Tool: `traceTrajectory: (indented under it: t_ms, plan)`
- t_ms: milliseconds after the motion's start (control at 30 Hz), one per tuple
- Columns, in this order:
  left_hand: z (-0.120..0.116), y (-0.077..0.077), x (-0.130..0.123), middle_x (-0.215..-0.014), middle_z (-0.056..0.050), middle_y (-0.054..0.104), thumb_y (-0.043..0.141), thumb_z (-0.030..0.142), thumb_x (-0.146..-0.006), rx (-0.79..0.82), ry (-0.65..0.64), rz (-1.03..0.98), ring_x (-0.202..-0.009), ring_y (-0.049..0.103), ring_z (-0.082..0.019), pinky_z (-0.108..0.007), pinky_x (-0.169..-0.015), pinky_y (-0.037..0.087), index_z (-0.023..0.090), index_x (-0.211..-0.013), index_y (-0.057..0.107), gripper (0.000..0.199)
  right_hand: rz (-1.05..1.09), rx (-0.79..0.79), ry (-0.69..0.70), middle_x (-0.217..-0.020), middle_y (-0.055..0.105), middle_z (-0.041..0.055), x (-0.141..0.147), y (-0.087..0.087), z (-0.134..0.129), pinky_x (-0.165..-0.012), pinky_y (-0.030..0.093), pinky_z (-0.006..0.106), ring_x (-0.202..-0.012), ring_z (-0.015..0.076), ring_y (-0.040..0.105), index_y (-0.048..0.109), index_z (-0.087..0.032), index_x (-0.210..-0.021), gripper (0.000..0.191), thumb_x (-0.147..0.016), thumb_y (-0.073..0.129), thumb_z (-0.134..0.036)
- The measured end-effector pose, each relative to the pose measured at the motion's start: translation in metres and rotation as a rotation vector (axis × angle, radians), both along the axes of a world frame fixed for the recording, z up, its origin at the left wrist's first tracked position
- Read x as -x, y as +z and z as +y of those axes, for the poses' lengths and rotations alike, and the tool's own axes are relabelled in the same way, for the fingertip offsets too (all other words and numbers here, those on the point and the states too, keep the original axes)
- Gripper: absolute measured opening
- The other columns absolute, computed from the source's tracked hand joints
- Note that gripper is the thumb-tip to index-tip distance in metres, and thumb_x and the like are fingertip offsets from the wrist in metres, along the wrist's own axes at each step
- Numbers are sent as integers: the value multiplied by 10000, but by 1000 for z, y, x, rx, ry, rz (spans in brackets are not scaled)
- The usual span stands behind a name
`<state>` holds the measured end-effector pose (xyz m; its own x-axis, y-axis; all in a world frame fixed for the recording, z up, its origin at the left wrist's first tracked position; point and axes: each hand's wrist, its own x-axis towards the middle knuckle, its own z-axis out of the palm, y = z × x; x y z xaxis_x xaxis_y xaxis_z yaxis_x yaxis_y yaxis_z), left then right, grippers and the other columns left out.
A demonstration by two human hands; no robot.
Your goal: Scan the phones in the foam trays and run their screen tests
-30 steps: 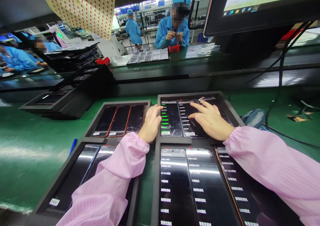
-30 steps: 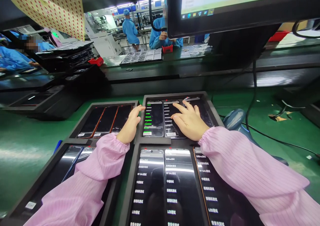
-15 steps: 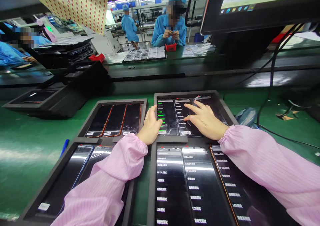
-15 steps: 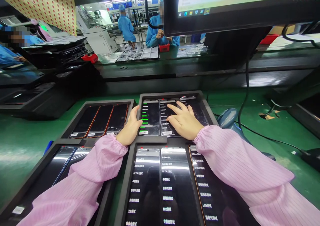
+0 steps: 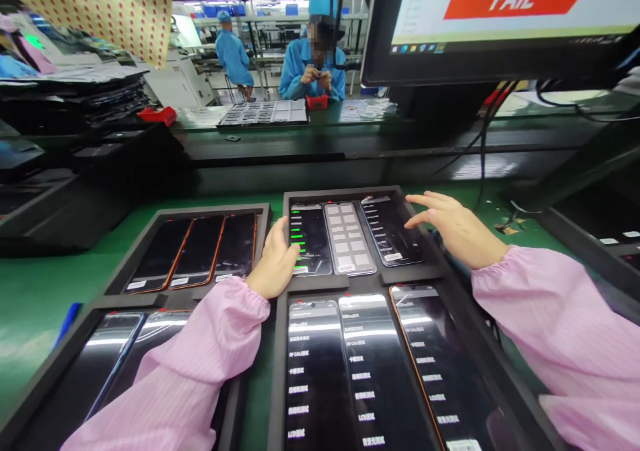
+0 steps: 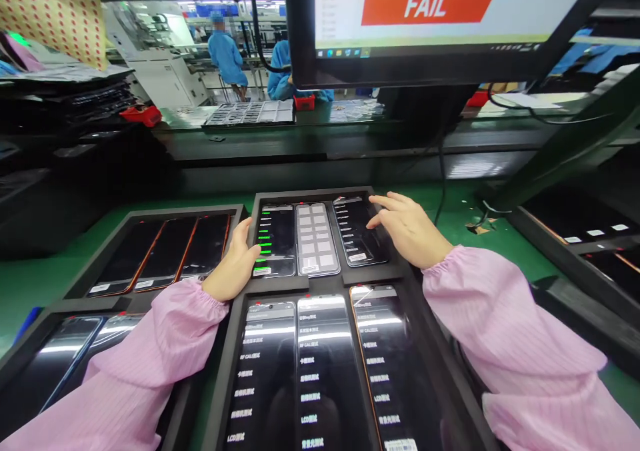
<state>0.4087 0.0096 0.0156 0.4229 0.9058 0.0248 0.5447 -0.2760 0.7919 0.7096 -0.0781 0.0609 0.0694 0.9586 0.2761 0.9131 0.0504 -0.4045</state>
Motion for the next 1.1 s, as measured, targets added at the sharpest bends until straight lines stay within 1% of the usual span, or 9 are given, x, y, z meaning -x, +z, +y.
traceTrajectory:
  t_ms: [100, 200, 333, 600, 733, 800, 900, 967, 1100]
  plan:
    - [1, -2, 1, -1494, -143, 162, 350, 255, -834, 3, 1, -7, -1394, 97, -227, -464, -1132, 108, 153, -1391, 133, 606, -4, 39, -4, -1301, 518, 9, -5, -13, -3, -1073, 278, 476, -1283, 262, 344, 714, -238, -808, 522, -864, 204, -333]
    - [1, -3, 1, -1494, -143, 165, 340, 261, -840, -4, 1, -19, -1394, 102, -219, -459, -1133, 104, 156, -1390, 133, 597, -21, 41, 34, -1344, 477, 19, 3, -27, 0, -1073, 253, 504, -1317, 275, 276, 720, -233, -881, 505, -872, 225, -333]
    - [0, 0, 1, -1496, -160, 145, 320, 272, -848, 3, -1, 11, -1395, 94, -209, -448, -1136, 97, 126, -1389, 119, 595, -41, 45, 62, -1375, 440, 7, 9, -37, 5, -1065, 233, 534, -1333, 280, 235, 715, -255, -926, 493, -886, 231, -338]
    - [-1, 1, 0, -1497, -153, 141, 317, 276, -840, 5, -2, 12, -1397, 79, -198, -418, -1141, 86, 111, -1388, 117, 607, -39, 37, 66, -1392, 416, -10, 6, -41, 6, -1054, 232, 553, -1340, 288, 212, 708, -269, -944, 468, -890, 246, -326]
    - [-2, 4, -1, -1504, -148, 126, 305, 279, -849, 33, 9, 40, -1398, 73, -213, -446, -1136, 90, 116, -1396, 105, 604, -36, 52, 22, -1387, 424, -3, 8, -39, 7, -1049, 236, 558, -1336, 294, 221, 709, -264, -942, 471, -883, 247, -336]
    - [-3, 5, -1, -1505, -137, 127, 311, 279, -850, 39, 13, 36, -1398, 72, -216, -445, -1137, 87, 127, -1398, 110, 603, -37, 50, 19, -1375, 440, -11, 9, -38, 7, -1053, 237, 546, -1336, 289, 224, 720, -261, -869, 477, -877, 248, -330]
    - [-2, 4, 0, -1503, -125, 140, 317, 281, -851, 27, 9, 18, -1398, 75, -215, -437, -1138, 87, 140, -1400, 119, 600, -38, 40, 39, -1337, 483, -27, 11, -36, 7, -1066, 232, 521, -1331, 281, 242, 713, -250, -673, 508, -865, 248, -317]
    - [-1, 2, 0, -1502, -130, 139, 308, 285, -857, 15, 2, 26, -1398, 78, -215, -437, -1138, 90, 130, -1400, 116, 596, -37, 61, 32, -1326, 496, -24, 12, -36, 6, -1064, 226, 531, -1327, 288, 250, 707, -249, -633, 516, -859, 249, -322]
    - [0, 2, 1, -1505, -146, 113, 290, 292, -862, 14, 0, 61, -1397, 76, -206, -430, -1139, 95, 98, -1398, 102, 600, -57, 114, -36, -1370, 448, -22, 13, -35, 7, -1028, 220, 607, -1336, 313, 221, 724, -272, -795, 495, -865, 237, -326]
